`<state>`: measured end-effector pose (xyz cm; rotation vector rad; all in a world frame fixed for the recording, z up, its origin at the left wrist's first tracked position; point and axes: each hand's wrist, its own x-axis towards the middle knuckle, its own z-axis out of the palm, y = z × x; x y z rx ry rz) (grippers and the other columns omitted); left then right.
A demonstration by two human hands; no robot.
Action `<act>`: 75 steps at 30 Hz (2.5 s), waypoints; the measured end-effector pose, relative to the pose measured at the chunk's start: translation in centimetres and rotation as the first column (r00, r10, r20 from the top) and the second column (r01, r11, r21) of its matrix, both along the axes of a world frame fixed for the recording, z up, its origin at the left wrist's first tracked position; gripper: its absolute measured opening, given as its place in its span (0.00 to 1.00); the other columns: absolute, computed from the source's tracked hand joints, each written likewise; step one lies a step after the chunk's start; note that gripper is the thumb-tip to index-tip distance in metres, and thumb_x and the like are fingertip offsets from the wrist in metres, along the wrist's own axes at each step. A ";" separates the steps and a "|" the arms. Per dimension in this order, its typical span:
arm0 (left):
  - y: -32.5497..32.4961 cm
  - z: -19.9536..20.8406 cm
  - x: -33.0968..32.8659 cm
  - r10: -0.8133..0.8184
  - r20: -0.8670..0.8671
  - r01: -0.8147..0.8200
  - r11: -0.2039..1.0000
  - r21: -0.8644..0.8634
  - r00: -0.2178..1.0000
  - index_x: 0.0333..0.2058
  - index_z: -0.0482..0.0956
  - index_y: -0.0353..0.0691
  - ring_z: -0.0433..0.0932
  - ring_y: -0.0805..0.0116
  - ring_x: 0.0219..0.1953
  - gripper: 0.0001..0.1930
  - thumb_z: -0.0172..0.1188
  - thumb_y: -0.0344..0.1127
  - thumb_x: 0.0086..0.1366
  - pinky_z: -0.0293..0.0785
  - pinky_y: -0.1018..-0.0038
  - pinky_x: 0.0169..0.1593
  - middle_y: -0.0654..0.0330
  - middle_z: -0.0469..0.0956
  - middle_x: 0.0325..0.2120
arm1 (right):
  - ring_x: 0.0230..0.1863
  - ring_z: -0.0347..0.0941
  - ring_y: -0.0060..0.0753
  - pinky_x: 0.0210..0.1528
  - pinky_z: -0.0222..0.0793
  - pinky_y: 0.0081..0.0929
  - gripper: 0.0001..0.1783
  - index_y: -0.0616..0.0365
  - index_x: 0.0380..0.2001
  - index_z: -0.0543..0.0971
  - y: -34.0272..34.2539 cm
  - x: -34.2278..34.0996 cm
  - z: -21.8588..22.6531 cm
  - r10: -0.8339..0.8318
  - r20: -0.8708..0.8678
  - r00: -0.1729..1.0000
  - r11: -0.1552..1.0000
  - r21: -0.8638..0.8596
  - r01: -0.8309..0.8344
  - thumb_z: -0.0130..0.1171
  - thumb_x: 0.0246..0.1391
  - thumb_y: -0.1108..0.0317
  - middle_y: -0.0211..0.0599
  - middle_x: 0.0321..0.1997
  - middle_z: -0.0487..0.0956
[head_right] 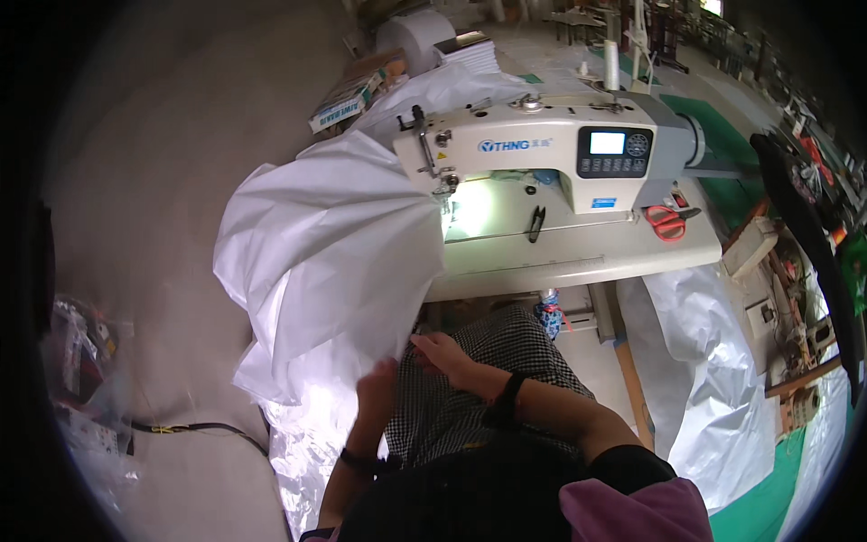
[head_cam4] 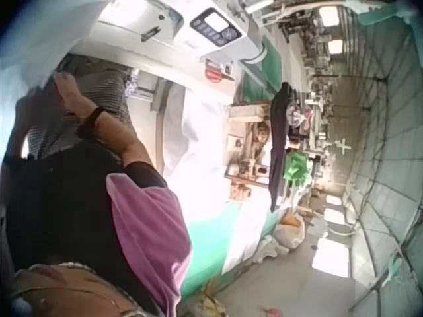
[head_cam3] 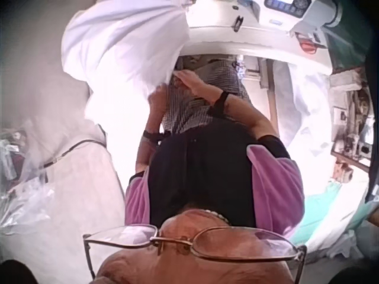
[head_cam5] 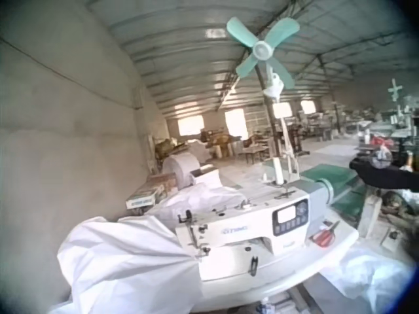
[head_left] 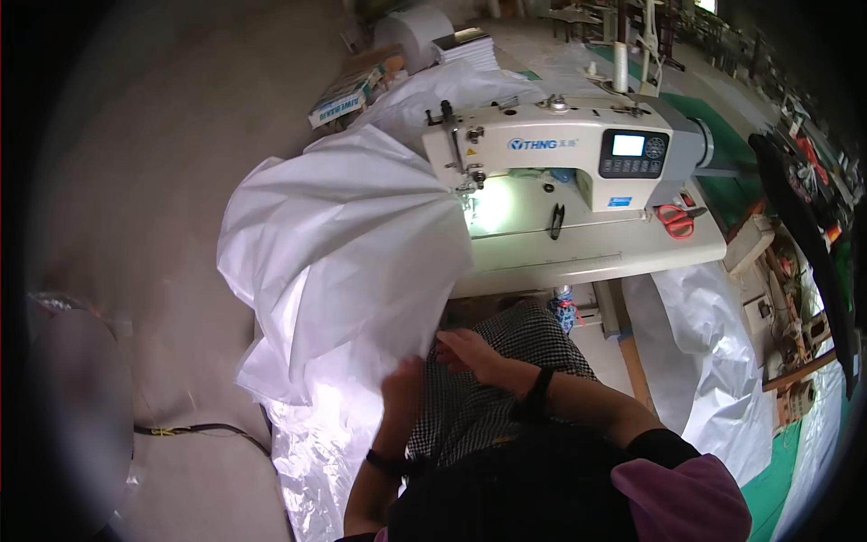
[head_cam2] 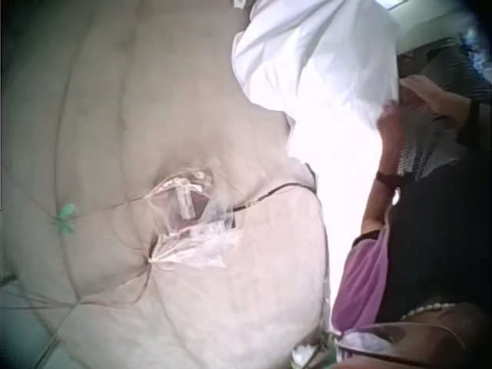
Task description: The recorder is using an industrial sewing machine to join or hem large white plastic or fabric sheets.
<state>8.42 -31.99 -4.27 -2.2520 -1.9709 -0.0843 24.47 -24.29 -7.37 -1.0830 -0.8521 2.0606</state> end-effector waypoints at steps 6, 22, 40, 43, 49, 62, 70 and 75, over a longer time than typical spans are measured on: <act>-2.5 9.1 6.5 -0.238 0.106 0.231 0.970 0.075 0.965 0.45 0.72 0.39 0.79 0.53 0.38 0.20 0.62 0.39 0.55 0.77 0.58 0.40 0.53 0.77 0.38 | 0.42 0.77 0.33 0.46 0.75 0.33 0.16 0.65 0.45 0.78 -0.3 0.4 -0.1 0.121 -0.073 0.990 0.987 0.111 -0.113 0.60 0.56 0.66 0.40 0.41 0.79; 20.4 2.4 -16.6 0.142 0.071 -0.139 0.989 -0.043 0.987 0.68 0.56 0.60 0.45 0.57 0.72 0.44 0.66 0.53 0.53 0.39 0.45 0.69 0.64 0.49 0.71 | 0.44 0.78 0.34 0.46 0.75 0.31 0.27 0.68 0.57 0.71 -3.6 10.5 3.5 0.386 0.143 0.911 0.918 0.038 -0.395 0.55 0.62 0.57 0.44 0.46 0.80; 14.1 12.4 -10.7 0.289 -0.081 -0.299 0.936 -0.184 0.954 0.63 0.65 0.45 0.56 0.48 0.68 0.33 0.61 0.38 0.57 0.55 0.54 0.67 0.51 0.58 0.67 | 0.40 0.79 0.46 0.44 0.74 0.34 0.16 0.67 0.42 0.77 -2.9 10.2 3.8 0.020 0.120 0.993 0.983 0.177 -0.041 0.51 0.62 0.63 0.42 0.39 0.81; 12.6 13.9 -5.3 -0.124 -0.008 0.124 0.992 -0.013 0.992 0.61 0.67 0.47 0.57 0.49 0.67 0.32 0.59 0.33 0.55 0.54 0.53 0.67 0.52 0.61 0.65 | 0.51 0.75 0.51 0.58 0.67 0.41 0.20 0.65 0.50 0.75 0.4 10.1 5.0 -0.658 0.554 0.509 0.359 0.826 -0.434 0.52 0.59 0.64 0.48 0.48 0.78; 13.8 10.3 2.8 -0.355 0.024 0.348 0.925 0.153 0.934 0.59 0.70 0.50 0.62 0.50 0.64 0.30 0.59 0.33 0.55 0.49 0.41 0.66 0.58 0.66 0.61 | 0.64 0.64 0.52 0.70 0.51 0.51 0.23 0.67 0.50 0.74 6.4 7.3 4.9 -0.871 0.382 0.308 -0.042 0.568 -0.822 0.52 0.52 0.66 0.53 0.56 0.74; 19.7 3.0 -5.7 -0.044 0.243 0.005 0.987 0.161 0.969 0.60 0.70 0.56 0.58 0.52 0.67 0.26 0.57 0.40 0.62 0.45 0.51 0.70 0.56 0.65 0.63 | 0.63 0.67 0.55 0.71 0.51 0.48 0.24 0.73 0.49 0.75 8.4 6.1 4.4 -0.805 0.482 0.346 0.052 0.639 -0.768 0.51 0.51 0.68 0.60 0.56 0.74; 25.9 3.5 -7.4 -0.091 0.309 0.057 0.992 0.116 0.947 0.61 0.68 0.48 0.55 0.50 0.68 0.27 0.56 0.41 0.63 0.44 0.55 0.71 0.51 0.61 0.65 | 0.64 0.66 0.56 0.71 0.50 0.46 0.26 0.76 0.53 0.71 11.1 5.0 5.7 -0.795 0.574 0.198 0.183 0.537 -0.823 0.49 0.53 0.69 0.63 0.59 0.71; 30.7 2.8 -8.3 -0.051 0.246 0.033 0.996 0.080 0.968 0.62 0.66 0.48 0.54 0.55 0.69 0.28 0.53 0.44 0.63 0.44 0.58 0.71 0.52 0.58 0.66 | 0.64 0.66 0.59 0.71 0.50 0.47 0.27 0.79 0.53 0.69 13.1 3.7 5.5 -0.776 0.596 0.207 0.195 0.538 -0.820 0.49 0.53 0.69 0.66 0.59 0.71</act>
